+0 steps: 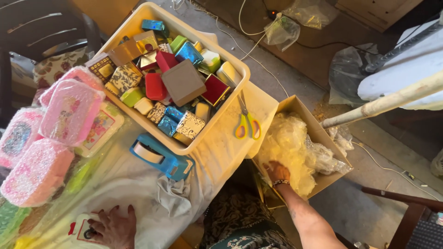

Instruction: The person unpacks bubble wrap from a cardboard box and places it on a table. They then pick up a red plastic container, wrap it in the bubble wrap, and secure it with tape using a tape dispenser.

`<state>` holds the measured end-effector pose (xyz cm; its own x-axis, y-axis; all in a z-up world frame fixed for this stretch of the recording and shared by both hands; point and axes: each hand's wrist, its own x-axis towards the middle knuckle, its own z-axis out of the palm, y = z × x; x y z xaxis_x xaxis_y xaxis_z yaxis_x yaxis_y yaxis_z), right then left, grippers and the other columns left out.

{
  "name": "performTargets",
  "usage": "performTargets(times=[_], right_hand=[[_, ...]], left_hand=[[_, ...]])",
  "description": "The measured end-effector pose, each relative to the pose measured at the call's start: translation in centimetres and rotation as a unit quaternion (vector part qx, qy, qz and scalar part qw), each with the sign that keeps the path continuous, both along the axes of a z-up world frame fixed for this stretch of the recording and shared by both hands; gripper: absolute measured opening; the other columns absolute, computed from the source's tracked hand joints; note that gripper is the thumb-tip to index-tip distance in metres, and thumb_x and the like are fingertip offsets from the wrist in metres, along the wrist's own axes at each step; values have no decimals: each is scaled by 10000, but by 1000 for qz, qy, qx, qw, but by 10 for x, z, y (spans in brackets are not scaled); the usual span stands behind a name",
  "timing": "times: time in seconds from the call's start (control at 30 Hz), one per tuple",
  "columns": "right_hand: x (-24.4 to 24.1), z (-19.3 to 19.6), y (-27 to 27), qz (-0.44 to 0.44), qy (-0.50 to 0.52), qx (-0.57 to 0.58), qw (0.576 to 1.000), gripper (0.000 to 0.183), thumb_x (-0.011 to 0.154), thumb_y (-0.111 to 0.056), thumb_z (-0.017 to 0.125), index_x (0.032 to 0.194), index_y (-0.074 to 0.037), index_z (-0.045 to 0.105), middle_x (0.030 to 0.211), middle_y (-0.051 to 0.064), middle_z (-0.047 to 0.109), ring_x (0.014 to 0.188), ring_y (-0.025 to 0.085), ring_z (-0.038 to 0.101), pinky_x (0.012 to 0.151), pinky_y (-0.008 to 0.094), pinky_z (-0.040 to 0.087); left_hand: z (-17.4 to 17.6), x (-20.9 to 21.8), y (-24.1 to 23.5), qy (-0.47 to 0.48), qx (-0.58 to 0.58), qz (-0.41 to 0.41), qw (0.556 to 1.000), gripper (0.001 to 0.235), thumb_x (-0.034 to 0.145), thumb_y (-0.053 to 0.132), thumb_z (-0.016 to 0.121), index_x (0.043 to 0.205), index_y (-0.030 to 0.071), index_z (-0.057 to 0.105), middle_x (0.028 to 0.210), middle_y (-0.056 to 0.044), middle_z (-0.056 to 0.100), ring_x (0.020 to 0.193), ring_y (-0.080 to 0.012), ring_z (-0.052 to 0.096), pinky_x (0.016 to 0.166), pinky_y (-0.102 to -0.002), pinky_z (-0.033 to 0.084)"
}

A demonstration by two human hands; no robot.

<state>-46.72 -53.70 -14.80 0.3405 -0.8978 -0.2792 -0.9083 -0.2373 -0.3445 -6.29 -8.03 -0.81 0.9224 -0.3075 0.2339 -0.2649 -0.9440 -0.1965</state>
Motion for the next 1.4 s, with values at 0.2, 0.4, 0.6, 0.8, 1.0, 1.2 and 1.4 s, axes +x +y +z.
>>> performTargets(times=[0.2, 0.4, 0.6, 0.8, 1.0, 1.2, 1.4], right_hand=[[-34, -109, 30, 161, 255, 173, 938, 267, 872, -325, 674, 1057, -171, 788, 1101, 105, 774, 1055, 295, 750, 840, 449, 614], [-42, -40, 21, 36, 209, 158, 964, 382, 942, -502, 637, 1058, -173, 792, 1055, 116, 781, 1009, 305, 762, 821, 453, 608], [-127, 23, -13, -34, 228, 77, 970, 431, 921, -530, 636, 1238, -244, 688, 1068, 148, 784, 1027, 340, 755, 824, 499, 601], [-172, 123, -20, -85, 240, 32, 967, 466, 925, -566, 643, 1214, -208, 713, 1094, 183, 796, 1046, 386, 754, 840, 516, 600], [-228, 190, -32, -165, 230, -40, 958, 637, 841, -582, 740, 1383, -248, 716, 1209, 177, 777, 1123, 375, 729, 904, 504, 569], [-325, 137, -66, -212, 1, -214, 954, 550, 935, -352, 780, 1255, 77, 653, 991, 308, 741, 911, 421, 741, 852, 480, 563], [-290, 179, -21, -190, -323, -257, 891, 211, 1074, -142, 642, 1149, 54, 627, 1068, 225, 730, 949, 294, 669, 886, 393, 516]], left_hand=[[6, -10, -6, -44, 17, -19, 999, 503, 870, 653, 678, 1140, 238, 764, 1466, -99, 543, 1463, -475, 370, 1181, -673, 256], [27, -21, -20, -94, 45, -34, 994, 482, 879, 633, 692, 1126, 225, 764, 1393, -98, 582, 1435, -476, 464, 1154, -649, 316], [30, -22, -26, -90, 27, -24, 995, 474, 837, 605, 704, 1128, 237, 773, 1408, -84, 592, 1432, -474, 453, 1185, -704, 307], [37, -22, -31, -8, -23, -8, 1000, 480, 798, 544, 692, 1163, 238, 746, 1503, -93, 560, 1491, -532, 355, 1150, -736, 247], [45, -22, -33, 19, -55, -12, 998, 559, 806, 557, 685, 1246, 212, 715, 1525, -110, 519, 1500, -537, 300, 1170, -747, 181], [65, -20, -35, 106, -97, -24, 989, 604, 794, 546, 694, 1287, 197, 675, 1549, -125, 460, 1511, -545, 194, 1158, -751, 94], [61, -17, -29, 139, -144, -57, 978, 651, 790, 558, 696, 1325, 191, 638, 1564, -160, 401, 1486, -604, 126, 1116, -791, 47]])
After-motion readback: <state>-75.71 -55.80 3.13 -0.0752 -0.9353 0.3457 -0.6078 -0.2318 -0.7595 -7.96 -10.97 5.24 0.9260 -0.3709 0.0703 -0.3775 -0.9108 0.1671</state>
